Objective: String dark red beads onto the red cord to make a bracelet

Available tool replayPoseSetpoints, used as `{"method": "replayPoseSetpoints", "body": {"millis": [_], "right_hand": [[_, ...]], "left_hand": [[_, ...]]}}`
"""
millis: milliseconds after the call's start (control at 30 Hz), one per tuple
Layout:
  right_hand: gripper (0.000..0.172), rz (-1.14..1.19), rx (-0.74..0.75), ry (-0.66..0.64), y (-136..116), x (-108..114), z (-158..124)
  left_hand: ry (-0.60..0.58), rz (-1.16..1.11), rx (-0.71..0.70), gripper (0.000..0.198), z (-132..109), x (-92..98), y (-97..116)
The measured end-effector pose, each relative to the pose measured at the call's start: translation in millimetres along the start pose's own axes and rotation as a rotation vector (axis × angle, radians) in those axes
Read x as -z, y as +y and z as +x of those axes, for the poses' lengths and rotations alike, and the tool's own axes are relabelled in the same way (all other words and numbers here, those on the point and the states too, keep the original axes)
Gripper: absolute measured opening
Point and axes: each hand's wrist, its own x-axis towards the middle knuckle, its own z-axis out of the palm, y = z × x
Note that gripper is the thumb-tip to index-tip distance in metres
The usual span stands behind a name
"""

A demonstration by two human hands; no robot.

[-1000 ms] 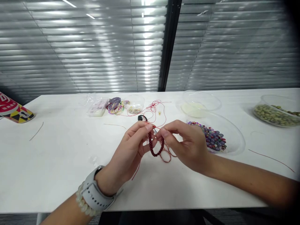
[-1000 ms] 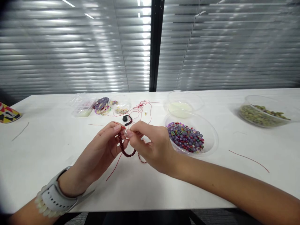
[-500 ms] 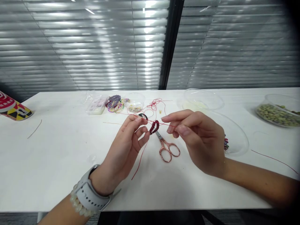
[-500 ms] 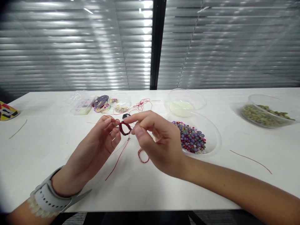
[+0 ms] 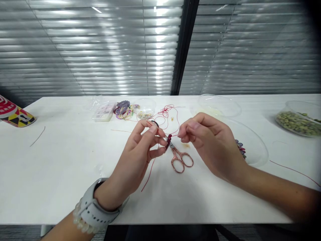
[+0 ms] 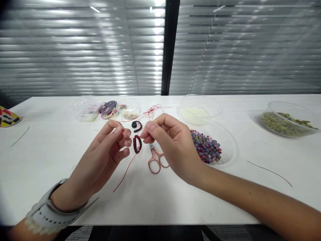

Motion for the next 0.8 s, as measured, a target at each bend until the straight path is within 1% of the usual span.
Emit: {"method": "replayPoseSetpoints", "body": {"millis": [100, 133, 200, 300, 400, 467, 533, 633, 700, 800], "right_hand": [[0.004, -0.006, -0.057, -0.065, -2, 1, 2], [0.004, -0.007, -0.064, -0.083, -2, 1, 2], [0.009, -0.014, -0.063, -0.097, -4, 1, 3], [0.011, -0.037, -0.045, -0.077, -5, 2, 2], [0.023, -0.057, -0.048, -0.04, -6, 2, 1], [0.026, -0.073, -0.07, -0.02, -7, 2, 0], [0.02, -0.093, -0.096, -0.035, -8, 2, 0], [0.007, -0.114, -0.1, -0.082, -10, 2, 1], [0.002, -0.106, -0.12, -0.122, -13, 2, 1], [0.004, -0.115, -0.172, -0.184, -16, 1, -1]], "left_hand": [[-0.059, 0.177, -0.06, 0.014, -2, -0.1, -3], [-0.074, 0.21, -0.078, 0.013, -3, 0.2, -3], [-0.092, 0.247, -0.11, 0.012, -3, 0.9, -4], [-0.095, 0.297, -0.142, 0.012, -3, 2.1, -5], [-0.099, 0.342, -0.177, 0.013, -2, 3.0, -7], [-0.11, 0.359, -0.208, 0.011, -2, 3.1, -8], [-0.125, 0.374, -0.241, 0.009, -1, 2.8, -9], [-0.14, 0.386, -0.293, 0.007, 0, 2.1, -12], [-0.152, 0.382, -0.33, 0.007, 1, 2.2, -14], [-0.163, 0.38, -0.348, 0.009, 2, 3.4, -16]]}}
